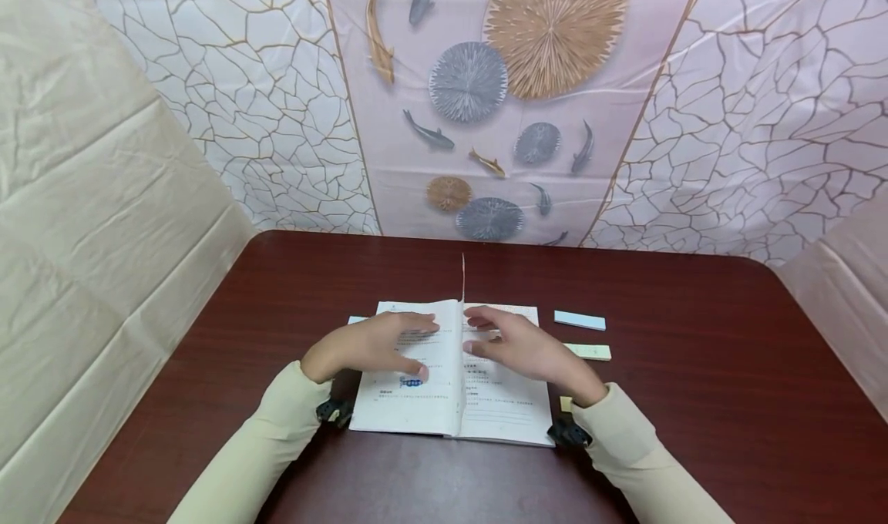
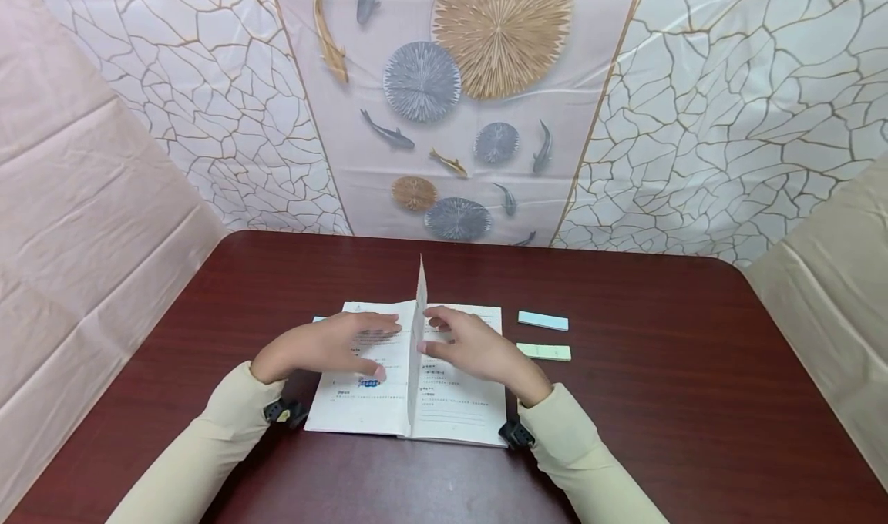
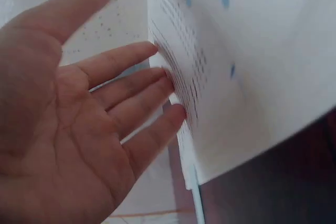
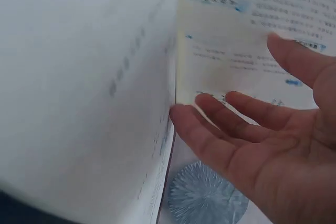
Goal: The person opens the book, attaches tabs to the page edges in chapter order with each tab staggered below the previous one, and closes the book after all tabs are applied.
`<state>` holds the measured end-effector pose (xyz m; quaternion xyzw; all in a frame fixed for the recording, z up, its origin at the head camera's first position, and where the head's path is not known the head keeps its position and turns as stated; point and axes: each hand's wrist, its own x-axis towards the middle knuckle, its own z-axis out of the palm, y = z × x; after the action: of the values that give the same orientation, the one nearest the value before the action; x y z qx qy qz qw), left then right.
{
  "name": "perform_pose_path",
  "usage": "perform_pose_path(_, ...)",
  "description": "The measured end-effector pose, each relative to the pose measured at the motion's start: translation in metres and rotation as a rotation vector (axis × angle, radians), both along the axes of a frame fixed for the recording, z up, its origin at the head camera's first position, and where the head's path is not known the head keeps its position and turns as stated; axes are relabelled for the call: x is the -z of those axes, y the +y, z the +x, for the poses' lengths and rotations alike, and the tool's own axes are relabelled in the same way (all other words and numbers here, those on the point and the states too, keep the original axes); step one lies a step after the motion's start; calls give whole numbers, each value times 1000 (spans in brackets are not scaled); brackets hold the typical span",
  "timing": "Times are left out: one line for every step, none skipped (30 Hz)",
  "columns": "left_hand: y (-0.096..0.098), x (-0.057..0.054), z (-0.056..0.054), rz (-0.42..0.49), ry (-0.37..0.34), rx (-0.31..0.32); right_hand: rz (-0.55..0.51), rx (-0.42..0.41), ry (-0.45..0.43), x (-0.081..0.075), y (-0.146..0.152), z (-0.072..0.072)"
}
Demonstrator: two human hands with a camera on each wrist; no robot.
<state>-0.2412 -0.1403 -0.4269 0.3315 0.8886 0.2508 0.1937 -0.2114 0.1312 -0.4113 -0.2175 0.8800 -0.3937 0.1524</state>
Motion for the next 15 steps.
perform_pose_path(-2, 0, -2, 38, -8, -7, 32, -14, 14, 1, -3, 1)
perform_pose_path(-5, -1, -4, 76, -13, -20, 60, -27, 24, 1, -6, 3)
perform_pose_path(-8, 0, -6, 117, -19, -36, 80, -43, 34, 1, -8, 4)
perform_pose_path(-10, 0, -8, 163, -36, -55, 99, -65, 49, 2, -11, 6)
perform_pose_path(-13, -1, -10, 215, -60, -76, 113, -84, 61, 3, -12, 8)
perform_pose_path(-15, -1, -12, 269, -84, -100, 123, -104, 71, 3, -14, 10)
perform_pose_path(-17, -1, -13, 327, -117, -130, 130, -123, 80, 4, -16, 12)
perform_pose_path(-19, -2, -15, 378, -147, -161, 135, -135, 87, 3, -18, 15)
perform_pose_path(-21, -3, -16, 426, -179, -194, 140, -145, 93, 4, -20, 17)
perform_pose_path(-22, -5, -17, 467, -206, -233, 147, -151, 97, 4, -22, 20)
perform_pose_path(-23, -7, -17, 497, -214, -275, 154, -154, 101, 4, -23, 22)
perform_pose_path(-25, -8, -18, 509, -208, -322, 163, -155, 106, 4, -25, 24)
perform_pose_path(-26, -11, -18, 507, -197, -363, 171, -151, 110, 5, -27, 26)
perform_pose_path(-28, -13, -17, 490, -180, -400, 180, -147, 114, 5, -28, 27)
perform_pose_path(-29, -16, -17, 464, -161, -432, 186, -147, 119, 6, -28, 27)
